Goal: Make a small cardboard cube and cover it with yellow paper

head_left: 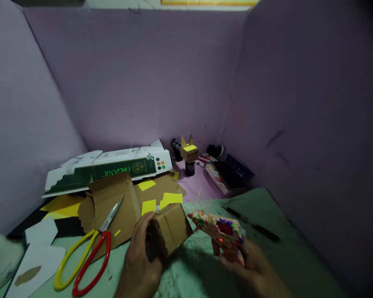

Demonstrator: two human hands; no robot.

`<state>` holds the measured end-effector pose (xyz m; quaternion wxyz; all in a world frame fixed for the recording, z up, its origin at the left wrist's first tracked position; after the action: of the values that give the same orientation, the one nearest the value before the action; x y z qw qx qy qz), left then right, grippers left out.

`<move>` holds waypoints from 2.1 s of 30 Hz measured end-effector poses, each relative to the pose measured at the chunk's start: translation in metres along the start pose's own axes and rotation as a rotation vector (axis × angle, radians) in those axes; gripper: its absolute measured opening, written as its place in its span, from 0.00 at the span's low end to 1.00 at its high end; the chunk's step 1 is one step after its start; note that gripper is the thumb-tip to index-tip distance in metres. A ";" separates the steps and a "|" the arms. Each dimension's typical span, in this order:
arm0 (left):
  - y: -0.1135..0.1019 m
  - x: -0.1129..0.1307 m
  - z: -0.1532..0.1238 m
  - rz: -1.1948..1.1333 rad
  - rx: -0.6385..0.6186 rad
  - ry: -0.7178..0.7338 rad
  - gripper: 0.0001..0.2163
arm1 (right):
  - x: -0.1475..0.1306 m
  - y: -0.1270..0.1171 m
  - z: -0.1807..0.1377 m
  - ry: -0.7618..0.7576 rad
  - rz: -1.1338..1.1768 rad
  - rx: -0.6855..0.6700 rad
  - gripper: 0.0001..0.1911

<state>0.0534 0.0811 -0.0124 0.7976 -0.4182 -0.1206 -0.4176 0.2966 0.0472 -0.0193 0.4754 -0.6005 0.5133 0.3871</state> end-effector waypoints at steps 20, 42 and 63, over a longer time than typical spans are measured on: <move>-0.004 0.017 0.000 0.012 0.073 0.170 0.26 | -0.014 0.008 -0.008 -0.019 0.106 -0.041 0.21; -0.004 0.026 0.003 0.092 -0.043 0.295 0.32 | -0.014 -0.004 -0.009 -0.035 0.096 0.112 0.14; 0.001 0.034 -0.001 0.122 -0.045 0.387 0.32 | -0.004 0.018 -0.013 0.010 0.050 -0.104 0.15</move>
<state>0.0750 0.0620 0.0050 0.8202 -0.3546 0.0700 -0.4435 0.2783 0.0354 -0.0155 0.4310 -0.6134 0.5098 0.4220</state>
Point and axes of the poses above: each hand's wrist, its own z-axis towards the middle knuckle, its own y-axis out of the palm, x = y × z, the point moved 8 cm from there along z, towards the middle knuckle, and after that the axes turned 15 degrees about y, right-handed, at the moved point
